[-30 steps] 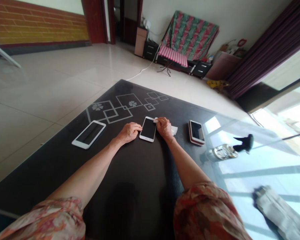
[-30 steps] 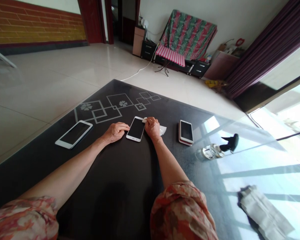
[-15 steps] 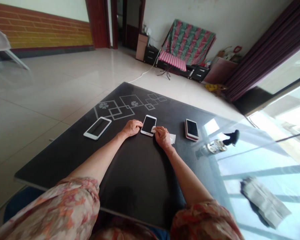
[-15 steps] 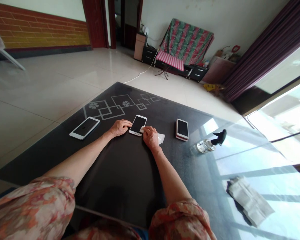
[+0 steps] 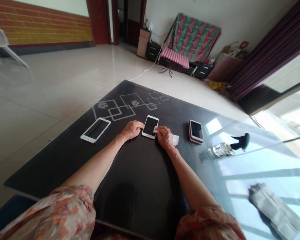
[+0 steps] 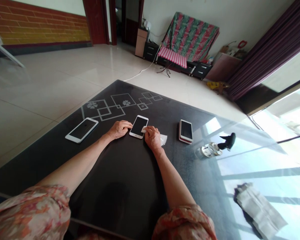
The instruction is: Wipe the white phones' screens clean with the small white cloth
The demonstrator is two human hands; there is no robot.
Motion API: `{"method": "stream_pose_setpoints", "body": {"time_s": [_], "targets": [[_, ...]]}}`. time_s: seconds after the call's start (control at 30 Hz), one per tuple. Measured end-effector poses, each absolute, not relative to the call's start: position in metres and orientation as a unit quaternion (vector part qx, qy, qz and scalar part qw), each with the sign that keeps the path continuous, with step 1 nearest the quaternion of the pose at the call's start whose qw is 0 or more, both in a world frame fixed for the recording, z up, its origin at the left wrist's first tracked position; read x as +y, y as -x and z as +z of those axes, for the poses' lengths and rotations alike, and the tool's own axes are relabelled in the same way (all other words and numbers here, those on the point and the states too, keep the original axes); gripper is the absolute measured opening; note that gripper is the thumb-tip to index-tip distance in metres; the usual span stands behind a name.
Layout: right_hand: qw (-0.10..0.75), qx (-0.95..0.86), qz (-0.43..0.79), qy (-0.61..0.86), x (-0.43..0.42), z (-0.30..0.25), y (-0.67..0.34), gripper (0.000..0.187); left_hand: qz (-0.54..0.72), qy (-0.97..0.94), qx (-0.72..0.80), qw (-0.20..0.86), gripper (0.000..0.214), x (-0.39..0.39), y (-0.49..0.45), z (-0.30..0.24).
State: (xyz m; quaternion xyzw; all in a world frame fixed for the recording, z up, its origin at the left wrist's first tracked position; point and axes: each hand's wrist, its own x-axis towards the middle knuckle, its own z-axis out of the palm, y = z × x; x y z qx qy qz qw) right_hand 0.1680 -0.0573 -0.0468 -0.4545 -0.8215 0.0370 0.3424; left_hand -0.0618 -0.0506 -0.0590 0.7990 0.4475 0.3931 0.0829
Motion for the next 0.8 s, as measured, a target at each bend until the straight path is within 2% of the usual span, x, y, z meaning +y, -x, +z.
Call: {"method": "stream_pose_setpoints", "body": {"time_s": [0.43,0.8], "targets": [[0.339,-0.792,0.008,0.508,0.017,-0.050,-0.162,0.028,0.385,-0.802,0.449,0.080,0.039,-0.051,0.062,-0.058],[0.318,-0.834,0.036,0.449,-0.060,-0.047,-0.173,0.029,0.373,-0.803,0.462,0.060,0.039,-0.055,0.060,-0.056]]}}
